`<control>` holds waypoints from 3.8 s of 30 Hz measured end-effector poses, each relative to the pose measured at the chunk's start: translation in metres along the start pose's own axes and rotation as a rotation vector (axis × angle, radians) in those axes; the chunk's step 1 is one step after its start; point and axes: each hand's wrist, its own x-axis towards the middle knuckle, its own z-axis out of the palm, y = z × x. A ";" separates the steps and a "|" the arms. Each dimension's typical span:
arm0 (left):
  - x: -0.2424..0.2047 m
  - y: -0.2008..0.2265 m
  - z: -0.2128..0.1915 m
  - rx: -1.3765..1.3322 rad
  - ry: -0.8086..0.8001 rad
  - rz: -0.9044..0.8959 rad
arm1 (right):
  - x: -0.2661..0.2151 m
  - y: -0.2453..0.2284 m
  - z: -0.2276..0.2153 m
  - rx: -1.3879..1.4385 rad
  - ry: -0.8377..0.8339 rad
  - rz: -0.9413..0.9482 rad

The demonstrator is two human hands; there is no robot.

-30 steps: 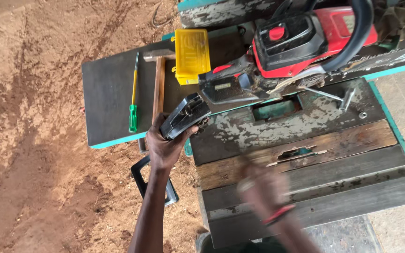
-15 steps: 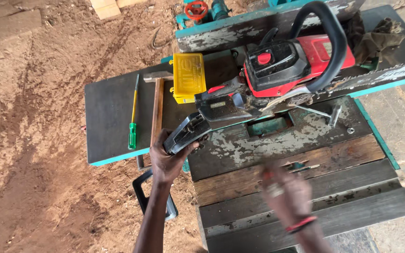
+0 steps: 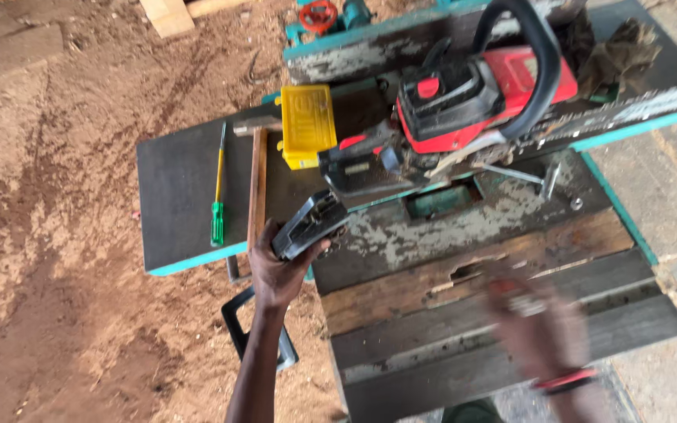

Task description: The person cleans various components of a chainsaw on a workbench by using a brush to sweep away sawdust and then secures the parts using a screwdriver and a socket wrench.

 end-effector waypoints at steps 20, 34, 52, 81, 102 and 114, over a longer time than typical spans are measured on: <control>-0.019 -0.004 0.005 -0.080 -0.011 0.079 | 0.147 -0.089 -0.293 -1.375 -0.034 -0.668; -0.022 0.011 0.024 -0.066 -0.136 0.130 | -0.036 0.165 -0.030 -1.287 -0.965 -0.360; -0.011 0.008 0.090 -0.162 -0.198 -0.314 | 0.029 0.099 -0.119 -1.072 -0.432 -0.319; -0.002 -0.038 0.039 0.442 0.016 0.072 | 0.028 -0.082 0.016 -1.270 -0.378 -0.996; -0.045 -0.032 0.136 -0.862 0.447 -0.919 | 0.102 -0.122 0.018 -1.940 -0.293 -0.219; 0.013 -0.080 -0.006 0.661 0.354 -0.450 | 0.081 -0.018 0.105 -1.595 -0.787 -0.580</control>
